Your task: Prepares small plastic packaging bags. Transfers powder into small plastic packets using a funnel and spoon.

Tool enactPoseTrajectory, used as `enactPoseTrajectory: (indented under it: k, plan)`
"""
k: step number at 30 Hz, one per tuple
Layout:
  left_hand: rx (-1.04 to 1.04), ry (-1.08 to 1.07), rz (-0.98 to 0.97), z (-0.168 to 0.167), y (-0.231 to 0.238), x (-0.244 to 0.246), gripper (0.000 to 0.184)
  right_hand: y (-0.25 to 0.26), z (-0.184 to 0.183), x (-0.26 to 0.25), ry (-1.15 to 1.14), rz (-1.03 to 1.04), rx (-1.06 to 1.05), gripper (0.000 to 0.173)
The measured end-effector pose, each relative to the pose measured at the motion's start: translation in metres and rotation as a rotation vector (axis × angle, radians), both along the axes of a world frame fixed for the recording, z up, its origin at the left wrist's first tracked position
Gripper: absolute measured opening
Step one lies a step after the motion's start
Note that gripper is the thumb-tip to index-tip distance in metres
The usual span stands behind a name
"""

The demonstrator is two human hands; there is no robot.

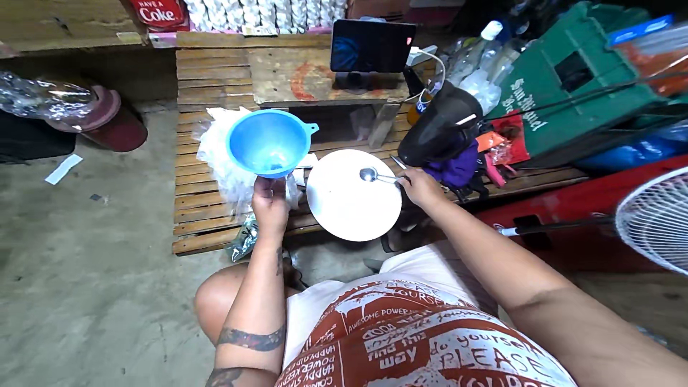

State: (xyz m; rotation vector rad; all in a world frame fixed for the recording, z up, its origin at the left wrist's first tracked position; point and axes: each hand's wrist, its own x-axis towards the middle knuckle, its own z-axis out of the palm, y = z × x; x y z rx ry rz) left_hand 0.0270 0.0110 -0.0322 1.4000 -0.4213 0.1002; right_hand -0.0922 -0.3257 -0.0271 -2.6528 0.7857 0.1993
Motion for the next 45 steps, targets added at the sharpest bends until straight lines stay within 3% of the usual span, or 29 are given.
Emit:
enactPoseTrajectory:
  k: [8,13,17,24,28,38,45]
  plan:
    - [0.006,0.002,-0.018,0.001,0.001,-0.001,0.030,0.027,-0.008,0.042,-0.173,0.161,-0.114,0.033]
    - [-0.002,-0.011,-0.042,-0.002,0.002,0.000,0.030,0.044,-0.013,0.044,-0.187,0.286,-0.044,0.035]
    - [-0.022,-0.022,-0.028,-0.003,-0.001,0.003,0.029,0.049,-0.027,0.038,-0.203,0.331,0.099,0.027]
    - [-0.085,-0.027,-0.016,-0.005,-0.008,0.008,0.025,0.054,-0.018,0.015,0.035,0.018,0.652,0.024]
    - [-0.013,-0.047,-0.034,-0.004,-0.008,0.004,0.026,0.042,-0.013,-0.003,0.045,-0.059,0.703,0.024]
    - [0.443,-0.316,-0.119,-0.005,-0.015,-0.001,0.033,0.001,0.066,-0.028,-0.188,-0.057,0.520,0.025]
    - [0.550,-0.297,-0.182,-0.017,-0.023,-0.004,0.031,-0.002,0.130,-0.027,-0.350,0.021,0.407,0.023]
